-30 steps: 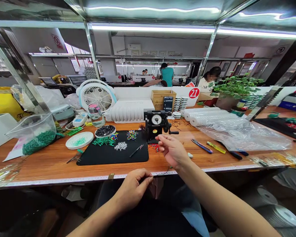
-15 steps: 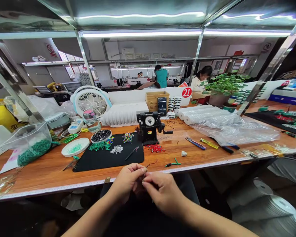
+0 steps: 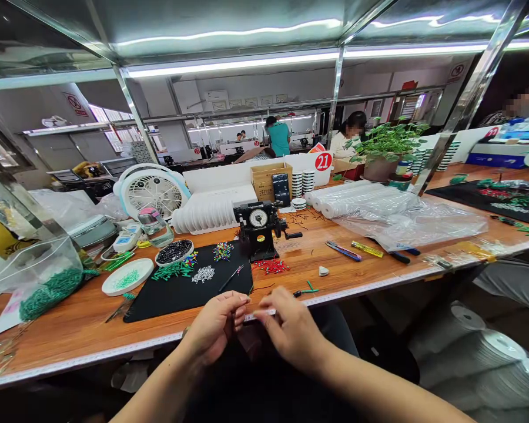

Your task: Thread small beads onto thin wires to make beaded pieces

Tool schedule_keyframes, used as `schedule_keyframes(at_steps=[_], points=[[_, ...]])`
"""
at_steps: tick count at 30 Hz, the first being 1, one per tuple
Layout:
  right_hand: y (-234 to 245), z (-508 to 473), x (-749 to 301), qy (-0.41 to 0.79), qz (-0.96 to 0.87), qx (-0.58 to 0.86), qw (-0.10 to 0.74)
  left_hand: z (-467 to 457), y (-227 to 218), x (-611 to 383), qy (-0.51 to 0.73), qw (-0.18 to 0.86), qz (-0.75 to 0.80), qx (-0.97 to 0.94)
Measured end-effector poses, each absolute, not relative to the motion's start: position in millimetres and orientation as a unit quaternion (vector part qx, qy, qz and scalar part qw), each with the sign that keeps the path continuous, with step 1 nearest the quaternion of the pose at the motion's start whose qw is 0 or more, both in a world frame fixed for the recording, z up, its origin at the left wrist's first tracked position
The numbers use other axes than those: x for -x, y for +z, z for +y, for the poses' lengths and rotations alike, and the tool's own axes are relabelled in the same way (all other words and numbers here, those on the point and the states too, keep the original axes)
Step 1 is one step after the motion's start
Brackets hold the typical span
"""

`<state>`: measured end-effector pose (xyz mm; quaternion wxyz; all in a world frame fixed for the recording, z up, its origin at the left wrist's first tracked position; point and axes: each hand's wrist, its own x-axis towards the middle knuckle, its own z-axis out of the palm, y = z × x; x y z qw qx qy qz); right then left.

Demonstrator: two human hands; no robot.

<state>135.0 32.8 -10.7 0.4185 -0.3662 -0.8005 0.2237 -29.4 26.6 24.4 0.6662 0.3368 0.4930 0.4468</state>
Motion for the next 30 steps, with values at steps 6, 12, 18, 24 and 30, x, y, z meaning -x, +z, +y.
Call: schedule_keyframes(at_steps=[6, 12, 18, 24, 30], points=[[-12, 82, -140, 0.228, -0.812, 0.349, 0.408, 35, 26, 36, 0.407, 0.671, 0.487, -0.382], [-18, 89, -137, 0.273, -0.797, 0.331, 0.425, 38, 24, 40, 0.389, 0.651, 0.497, -0.422], [-16, 86, -140, 0.271, -0.791, 0.342, 0.429, 39, 25, 38, 0.387, 0.645, 0.502, -0.427], [-19, 85, -140, 0.248, -0.784, 0.367, 0.435, 38, 24, 40, 0.385, 0.64, 0.504, -0.435], [-22, 89, -139, 0.262, -0.79, 0.335, 0.441, 39, 23, 41, 0.391, 0.643, 0.503, -0.426]])
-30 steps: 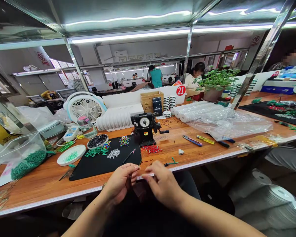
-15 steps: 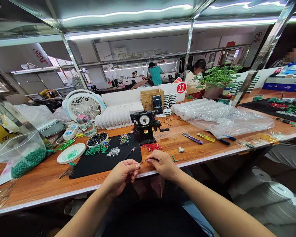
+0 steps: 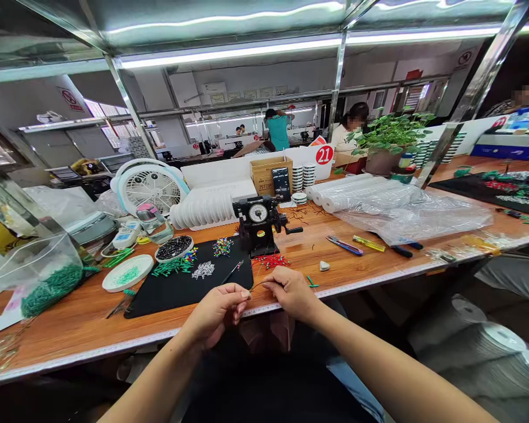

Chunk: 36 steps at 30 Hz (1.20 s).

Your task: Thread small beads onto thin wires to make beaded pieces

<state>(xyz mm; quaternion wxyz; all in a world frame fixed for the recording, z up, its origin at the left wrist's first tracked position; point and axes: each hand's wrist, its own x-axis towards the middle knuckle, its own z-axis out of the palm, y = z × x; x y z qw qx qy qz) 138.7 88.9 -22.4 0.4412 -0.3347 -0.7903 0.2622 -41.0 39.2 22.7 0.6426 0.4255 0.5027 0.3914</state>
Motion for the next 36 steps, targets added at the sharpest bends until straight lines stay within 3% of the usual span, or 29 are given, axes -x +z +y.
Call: schedule_keyframes(at_steps=[6, 14, 36], points=[[-21.7, 83.7, -140.0, 0.265, -0.758, 0.338, 0.491, 40.8, 21.7, 43.1, 0.398, 0.661, 0.494, -0.402], [-20.6, 81.9, -131.8, 0.207, -0.834, 0.297, 0.417, 41.1, 21.6, 41.2, 0.378, 0.667, 0.491, -0.413], [-21.5, 80.3, -133.8, 0.221, -0.83, 0.266, 0.437, 40.8, 21.9, 37.6, 0.38, 0.651, 0.502, -0.424]])
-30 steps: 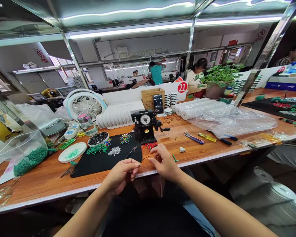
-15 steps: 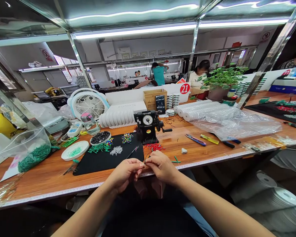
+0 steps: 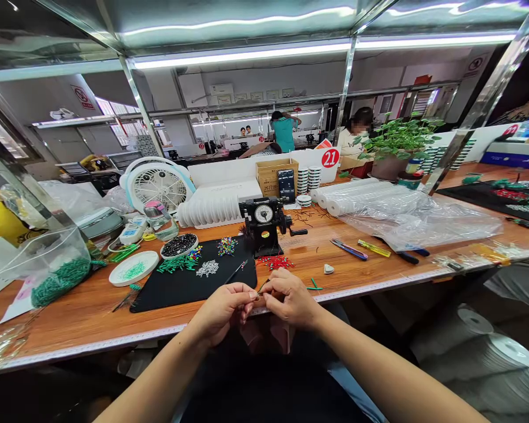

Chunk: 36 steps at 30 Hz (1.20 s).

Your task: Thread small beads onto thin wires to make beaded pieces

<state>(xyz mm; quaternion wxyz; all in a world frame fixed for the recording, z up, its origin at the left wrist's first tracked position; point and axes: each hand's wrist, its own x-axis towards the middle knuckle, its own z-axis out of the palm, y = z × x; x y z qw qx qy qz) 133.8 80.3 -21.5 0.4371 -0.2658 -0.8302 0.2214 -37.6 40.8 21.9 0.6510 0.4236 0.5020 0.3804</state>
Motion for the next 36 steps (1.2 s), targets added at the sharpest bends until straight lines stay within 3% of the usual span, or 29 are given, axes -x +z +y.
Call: schedule_keyframes(at_steps=[16, 21, 27, 36], points=[[-17, 74, -137, 0.245, -0.819, 0.286, 0.432, 39, 22, 39, 0.406, 0.655, 0.492, -0.404], [-22, 71, -135, 0.137, -0.868, 0.261, 0.4, 37, 24, 41, 0.415, 0.672, 0.482, -0.379], [-28, 63, -134, -0.006, -0.847, 0.339, 0.41, 36, 23, 42, 0.426, 0.678, 0.495, -0.337], [-25, 70, -125, -0.001, -0.837, 0.369, 0.404, 36, 26, 39, 0.424, 0.691, 0.496, -0.313]])
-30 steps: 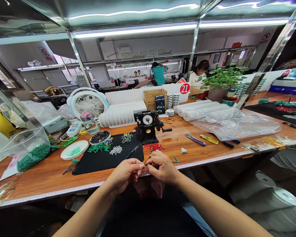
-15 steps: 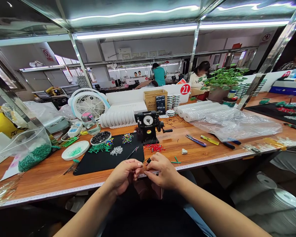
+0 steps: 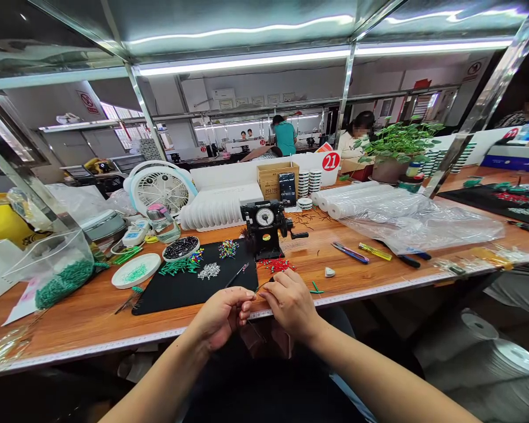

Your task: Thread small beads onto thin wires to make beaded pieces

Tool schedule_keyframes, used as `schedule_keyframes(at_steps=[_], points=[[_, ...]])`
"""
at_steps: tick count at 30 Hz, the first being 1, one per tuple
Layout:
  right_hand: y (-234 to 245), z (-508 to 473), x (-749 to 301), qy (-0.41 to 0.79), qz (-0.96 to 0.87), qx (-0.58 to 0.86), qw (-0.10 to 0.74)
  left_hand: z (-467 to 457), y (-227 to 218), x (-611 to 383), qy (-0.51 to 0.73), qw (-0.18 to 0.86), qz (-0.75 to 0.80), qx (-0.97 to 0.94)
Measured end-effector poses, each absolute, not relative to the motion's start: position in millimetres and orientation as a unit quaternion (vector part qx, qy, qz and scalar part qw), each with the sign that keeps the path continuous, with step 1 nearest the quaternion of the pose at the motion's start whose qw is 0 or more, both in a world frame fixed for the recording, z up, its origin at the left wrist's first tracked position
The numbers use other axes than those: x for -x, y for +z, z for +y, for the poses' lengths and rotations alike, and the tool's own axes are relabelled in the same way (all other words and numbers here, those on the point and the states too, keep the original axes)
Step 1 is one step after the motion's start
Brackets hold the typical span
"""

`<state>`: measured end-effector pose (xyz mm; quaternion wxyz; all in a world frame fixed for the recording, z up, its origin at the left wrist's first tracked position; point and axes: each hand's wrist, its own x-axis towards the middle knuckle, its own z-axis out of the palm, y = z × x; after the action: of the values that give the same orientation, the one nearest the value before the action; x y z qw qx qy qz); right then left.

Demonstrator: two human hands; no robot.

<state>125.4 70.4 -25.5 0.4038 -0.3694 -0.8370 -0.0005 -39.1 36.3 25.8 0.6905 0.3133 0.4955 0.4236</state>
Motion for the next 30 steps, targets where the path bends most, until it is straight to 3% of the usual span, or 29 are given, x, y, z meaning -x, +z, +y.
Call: schedule_keyframes(at_steps=[7, 15, 22, 30], points=[[-24, 68, -125, -0.048, -0.838, 0.36, 0.407, 38, 24, 40, 0.43, 0.69, 0.508, -0.285], [-21, 70, -128, -0.01, -0.857, 0.328, 0.396, 36, 28, 42, 0.436, 0.635, 0.518, -0.372], [1, 74, -135, 0.01, -0.904, 0.175, 0.389, 36, 35, 41, 0.363, 0.421, 0.565, -0.609], [35, 103, -117, 0.199, -0.862, 0.272, 0.378, 34, 35, 41, 0.353, 0.189, 0.499, -0.768]])
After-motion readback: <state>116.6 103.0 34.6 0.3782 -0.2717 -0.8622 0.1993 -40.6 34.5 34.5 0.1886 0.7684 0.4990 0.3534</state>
